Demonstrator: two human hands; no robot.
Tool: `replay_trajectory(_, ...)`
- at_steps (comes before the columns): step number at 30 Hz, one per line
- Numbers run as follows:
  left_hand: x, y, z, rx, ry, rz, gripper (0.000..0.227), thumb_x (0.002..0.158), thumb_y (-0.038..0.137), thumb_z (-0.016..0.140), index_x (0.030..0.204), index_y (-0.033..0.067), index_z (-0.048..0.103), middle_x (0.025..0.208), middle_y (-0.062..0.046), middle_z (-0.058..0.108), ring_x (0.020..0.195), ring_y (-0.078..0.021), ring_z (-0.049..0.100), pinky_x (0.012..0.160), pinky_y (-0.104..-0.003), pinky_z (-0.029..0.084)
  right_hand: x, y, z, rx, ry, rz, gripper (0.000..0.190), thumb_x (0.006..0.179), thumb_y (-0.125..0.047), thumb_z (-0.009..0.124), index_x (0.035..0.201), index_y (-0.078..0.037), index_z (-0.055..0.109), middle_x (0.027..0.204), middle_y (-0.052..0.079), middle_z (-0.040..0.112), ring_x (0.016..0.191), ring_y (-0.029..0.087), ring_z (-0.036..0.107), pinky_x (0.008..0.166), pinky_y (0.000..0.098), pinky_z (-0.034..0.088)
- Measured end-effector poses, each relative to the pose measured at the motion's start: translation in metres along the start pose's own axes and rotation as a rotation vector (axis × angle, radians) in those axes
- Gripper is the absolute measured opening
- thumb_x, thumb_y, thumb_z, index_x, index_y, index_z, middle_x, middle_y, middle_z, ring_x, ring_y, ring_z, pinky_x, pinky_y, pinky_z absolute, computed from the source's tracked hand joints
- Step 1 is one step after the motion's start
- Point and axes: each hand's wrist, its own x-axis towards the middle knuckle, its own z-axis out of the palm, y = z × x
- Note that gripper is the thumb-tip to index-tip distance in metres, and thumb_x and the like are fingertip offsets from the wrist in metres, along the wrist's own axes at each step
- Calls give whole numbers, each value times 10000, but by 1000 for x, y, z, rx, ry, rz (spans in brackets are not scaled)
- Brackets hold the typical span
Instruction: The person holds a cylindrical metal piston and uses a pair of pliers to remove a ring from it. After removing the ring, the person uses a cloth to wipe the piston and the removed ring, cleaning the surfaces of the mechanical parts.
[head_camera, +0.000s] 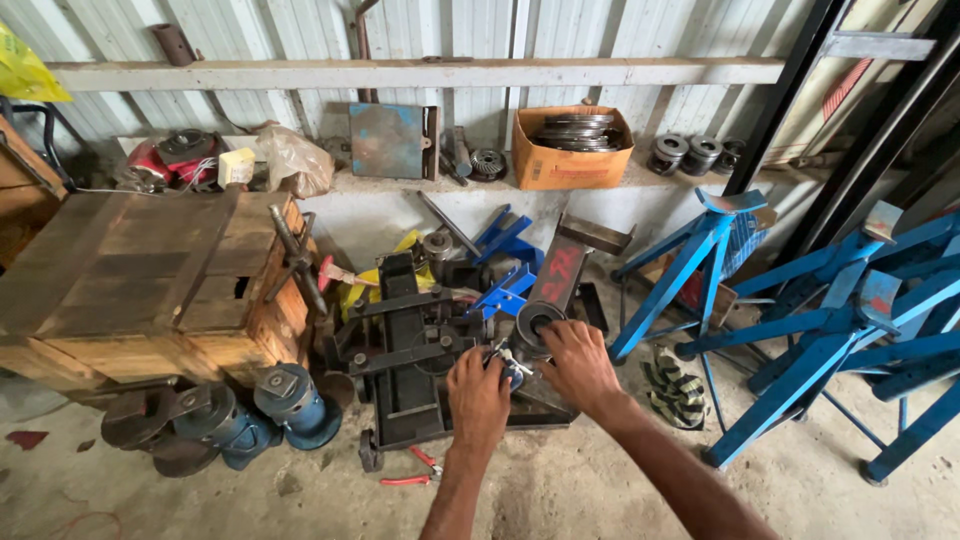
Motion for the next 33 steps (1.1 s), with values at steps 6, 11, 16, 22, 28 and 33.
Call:
replay_trajectory(6, 3, 4, -2, -22, 59, 27, 415, 780, 114, 794, 1169, 45, 666, 1304, -158, 581, 1291, -358, 493, 1054, -554, 364, 6, 12, 7, -97, -50, -86, 532, 699, -260, 829, 1152, -49, 650, 1129, 117, 615, 1179, 331, 525, 1022, 501, 376)
replay_trajectory(11, 10, 11, -10, -76, 117, 40, 337, 801, 122, 773, 1109, 47, 660, 1227, -145, 621, 1228, -361, 536, 1016, -535, 390, 11, 21, 8, -78, -34, -136, 441, 722, -239, 820, 1075, -41, 645, 1088, 110, 623, 1141, 320, 556, 1017, 487, 388)
replay_trajectory(16, 18, 19, -34, -187, 238, 38, 222, 866, 124, 715, 1056, 43, 633, 1066, -129, 667, 1061, -363, 622, 903, -499, 455, 18, 28, 4, -86, -34, -138, 442, 723, -260, 823, 1056, -35, 639, 1084, 117, 625, 1122, 322, 565, 1014, 490, 391)
replay_trajectory(22, 23, 30, -49, -356, 365, -55, 142, 908, 115, 693, 1018, 45, 637, 932, -118, 678, 818, -317, 681, 685, -430, 536, 25, 33, 5, -133, -86, -99, 458, 722, -262, 831, 1071, -38, 637, 1082, 118, 612, 1139, 328, 548, 1011, 487, 391)
replay_trajectory(28, 23, 30, -71, -719, 467, -291, 153, 946, 130, 624, 1045, 14, 647, 875, -96, 687, 667, -149, 653, 514, -278, 557, 23, 33, 10, -122, -107, -111, 416, 730, -260, 832, 1042, -69, 634, 1071, 103, 603, 1133, 315, 542, 1040, 483, 375)
replay_trajectory(33, 9, 53, -108, -1011, 705, -157, 194, 913, 130, 585, 1058, 2, 606, 983, -106, 692, 743, -146, 704, 534, -286, 632, 27, 31, 10, -139, -104, -115, 418, 728, -256, 826, 1055, -78, 635, 1051, 104, 598, 1114, 307, 547, 1052, 497, 361)
